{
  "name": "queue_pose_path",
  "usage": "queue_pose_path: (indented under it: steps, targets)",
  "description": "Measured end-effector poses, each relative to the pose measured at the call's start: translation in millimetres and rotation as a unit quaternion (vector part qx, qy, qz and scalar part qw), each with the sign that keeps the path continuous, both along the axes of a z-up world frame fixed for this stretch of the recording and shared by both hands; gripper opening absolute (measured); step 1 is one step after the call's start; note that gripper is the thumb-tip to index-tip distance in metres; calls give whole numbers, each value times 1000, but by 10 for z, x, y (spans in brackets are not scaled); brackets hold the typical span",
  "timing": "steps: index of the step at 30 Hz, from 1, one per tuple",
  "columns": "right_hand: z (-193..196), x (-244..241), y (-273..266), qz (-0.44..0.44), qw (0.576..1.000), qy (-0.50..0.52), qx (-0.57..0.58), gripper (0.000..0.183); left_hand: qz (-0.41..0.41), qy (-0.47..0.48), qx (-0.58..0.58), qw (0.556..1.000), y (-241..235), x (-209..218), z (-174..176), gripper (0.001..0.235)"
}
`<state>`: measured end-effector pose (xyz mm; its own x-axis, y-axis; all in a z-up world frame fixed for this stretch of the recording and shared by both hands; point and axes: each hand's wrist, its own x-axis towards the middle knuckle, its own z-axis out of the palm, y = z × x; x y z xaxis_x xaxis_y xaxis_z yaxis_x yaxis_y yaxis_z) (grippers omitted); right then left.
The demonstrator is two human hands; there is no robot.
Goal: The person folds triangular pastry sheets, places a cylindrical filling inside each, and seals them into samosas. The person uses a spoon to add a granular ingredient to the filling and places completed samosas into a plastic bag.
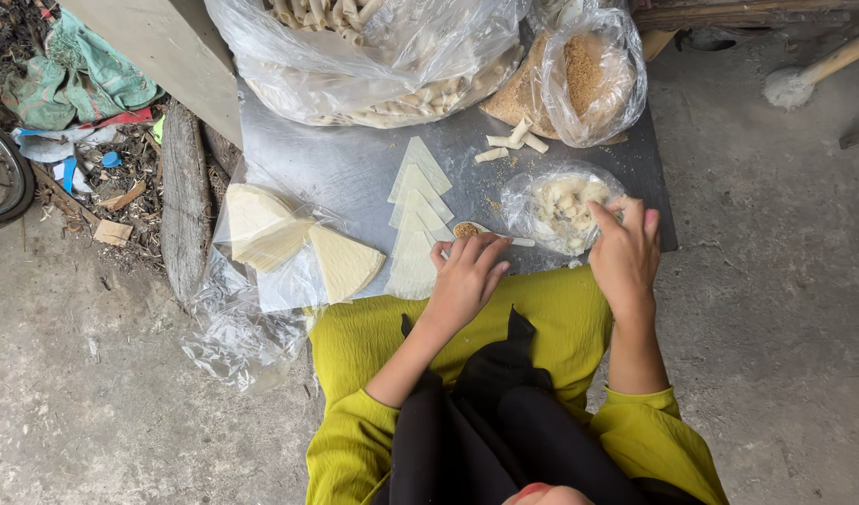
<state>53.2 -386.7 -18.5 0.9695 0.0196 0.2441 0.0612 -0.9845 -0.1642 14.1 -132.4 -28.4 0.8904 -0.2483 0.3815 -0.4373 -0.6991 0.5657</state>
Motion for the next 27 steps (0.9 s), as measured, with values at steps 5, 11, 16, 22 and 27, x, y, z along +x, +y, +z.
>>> queue_pose_path:
  steps: [5, 11, 16, 22, 27]
  targets:
    - [-66, -86, -7, 5, 999, 39, -17, 53, -18, -23, 45, 999, -492, 181, -166, 34]
    - [-222, -59, -54, -10, 993, 77, 90, 50, 21, -14, 147, 989, -890, 106, -457, 45]
    - [-177, -48, -125, 57, 993, -3, 101, 50, 36, -20, 171, 984, -918, 91, -505, 46]
    - [-163, -352, 43, 45, 997, -27, 54, 58, 55, -32, 168, 984, -914, 39, -519, 44]
    - [-230, -413, 119, 32, 999, 0, 38, 55, 87, -42, 170, 981, -933, 36, -531, 41]
